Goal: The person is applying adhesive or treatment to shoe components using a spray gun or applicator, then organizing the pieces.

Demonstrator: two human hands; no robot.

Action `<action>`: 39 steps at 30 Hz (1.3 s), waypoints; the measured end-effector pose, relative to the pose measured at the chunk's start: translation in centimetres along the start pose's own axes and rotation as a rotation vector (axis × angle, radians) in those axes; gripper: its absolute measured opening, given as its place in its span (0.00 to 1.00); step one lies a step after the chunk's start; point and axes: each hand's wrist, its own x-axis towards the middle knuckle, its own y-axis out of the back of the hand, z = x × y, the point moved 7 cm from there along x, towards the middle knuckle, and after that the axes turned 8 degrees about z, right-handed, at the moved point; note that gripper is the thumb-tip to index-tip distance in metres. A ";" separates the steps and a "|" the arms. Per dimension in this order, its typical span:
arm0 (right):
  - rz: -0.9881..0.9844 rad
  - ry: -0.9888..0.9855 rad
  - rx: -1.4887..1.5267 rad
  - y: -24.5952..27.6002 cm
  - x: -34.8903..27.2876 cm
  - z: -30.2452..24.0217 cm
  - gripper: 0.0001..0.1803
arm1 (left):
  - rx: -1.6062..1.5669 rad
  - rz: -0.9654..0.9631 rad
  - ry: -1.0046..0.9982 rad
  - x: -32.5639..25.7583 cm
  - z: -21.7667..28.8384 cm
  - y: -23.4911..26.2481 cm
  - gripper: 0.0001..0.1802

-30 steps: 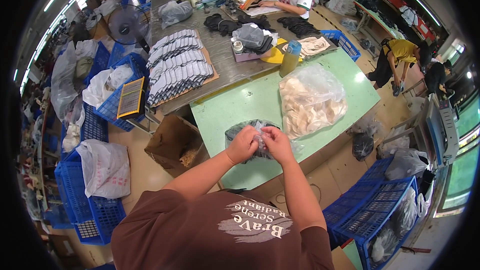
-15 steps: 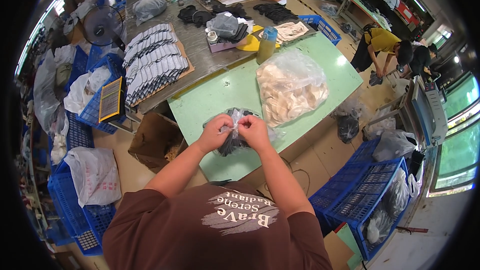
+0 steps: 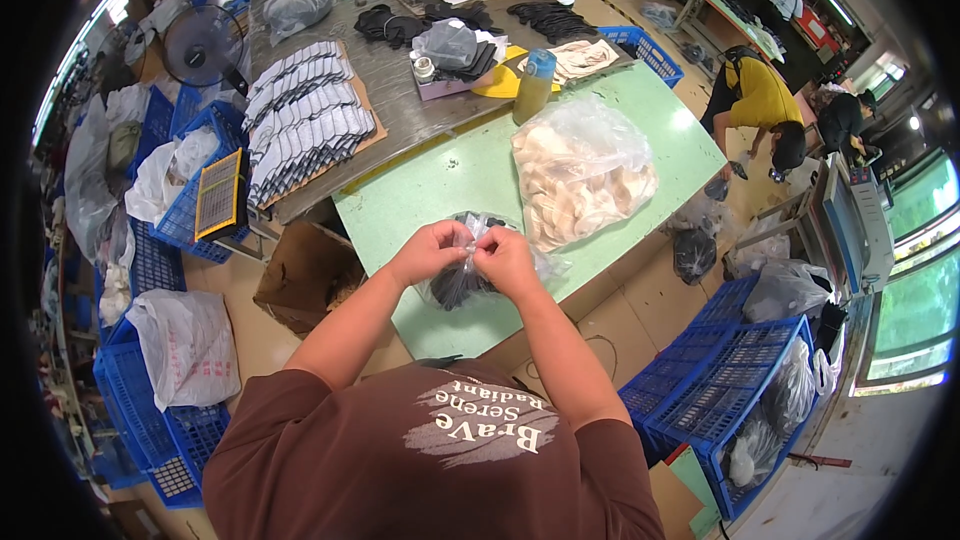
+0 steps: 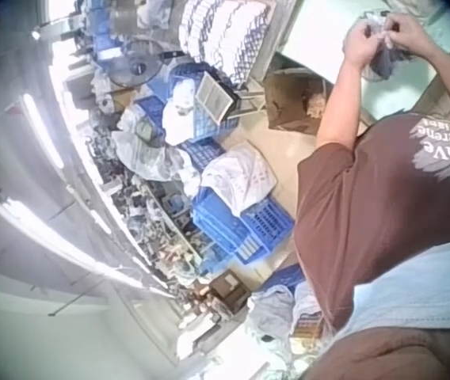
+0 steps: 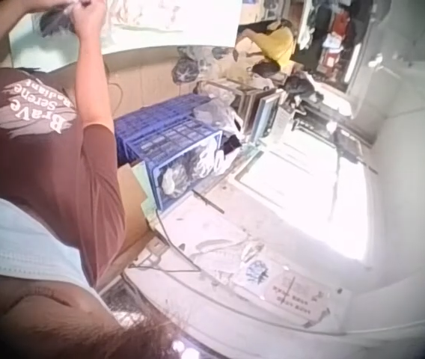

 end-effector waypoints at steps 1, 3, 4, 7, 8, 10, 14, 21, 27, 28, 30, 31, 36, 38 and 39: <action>-0.001 0.000 0.000 0.0 0.1 0.0 0.03 | -0.182 -0.014 0.082 0.2 -0.5 -0.1 0.09; -0.029 -0.058 0.063 0.0 0.4 0.3 0.03 | -0.254 0.005 0.142 0.1 -1.1 0.1 0.10; -0.071 -0.115 0.065 0.2 0.6 0.0 0.04 | -0.373 0.030 0.169 -0.1 -1.2 0.4 0.10; -0.125 -0.174 0.189 0.1 0.9 0.4 0.06 | -0.517 0.071 0.187 -0.2 -2.1 0.9 0.11; -0.128 -0.181 0.156 0.3 0.9 0.5 0.06 | -0.515 0.086 0.204 -0.3 -2.3 0.9 0.11; -0.123 -0.193 0.156 0.3 0.7 0.2 0.06 | -0.514 0.103 0.223 -0.4 -2.6 1.1 0.11; -0.094 -0.181 0.147 0.3 0.6 0.7 0.06 | -0.541 0.096 0.220 -0.5 -2.7 1.1 0.11; 0.082 0.155 -0.021 0.5 -0.8 -1.1 0.06 | -0.394 0.176 0.179 -0.5 -2.1 1.2 0.12; 0.099 -0.066 0.088 0.2 -0.4 0.3 0.10 | -0.230 0.098 0.132 -0.3 -0.4 0.5 0.11; 0.095 -0.065 0.087 0.1 -0.3 0.1 0.10 | -0.231 0.101 0.131 -0.4 -0.7 0.5 0.11; 0.057 -0.056 0.111 -0.1 -0.2 -0.6 0.14 | 0.095 0.087 -0.039 -0.5 -0.6 0.4 0.10; 0.056 -0.057 0.109 0.1 -0.1 -0.6 0.14 | 0.092 0.088 -0.038 -0.7 -0.1 0.1 0.10; -0.094 -0.274 0.279 0.5 0.7 1.2 0.18 | 0.167 0.285 -0.122 -0.6 0.8 0.3 0.07; -0.109 -0.327 0.365 0.5 0.4 0.6 0.17 | 0.196 0.259 -0.092 -0.6 1.1 0.5 0.07; -0.122 -0.380 0.453 0.3 0.1 0.6 0.17 | 0.226 0.231 -0.062 -0.5 1.1 0.6 0.08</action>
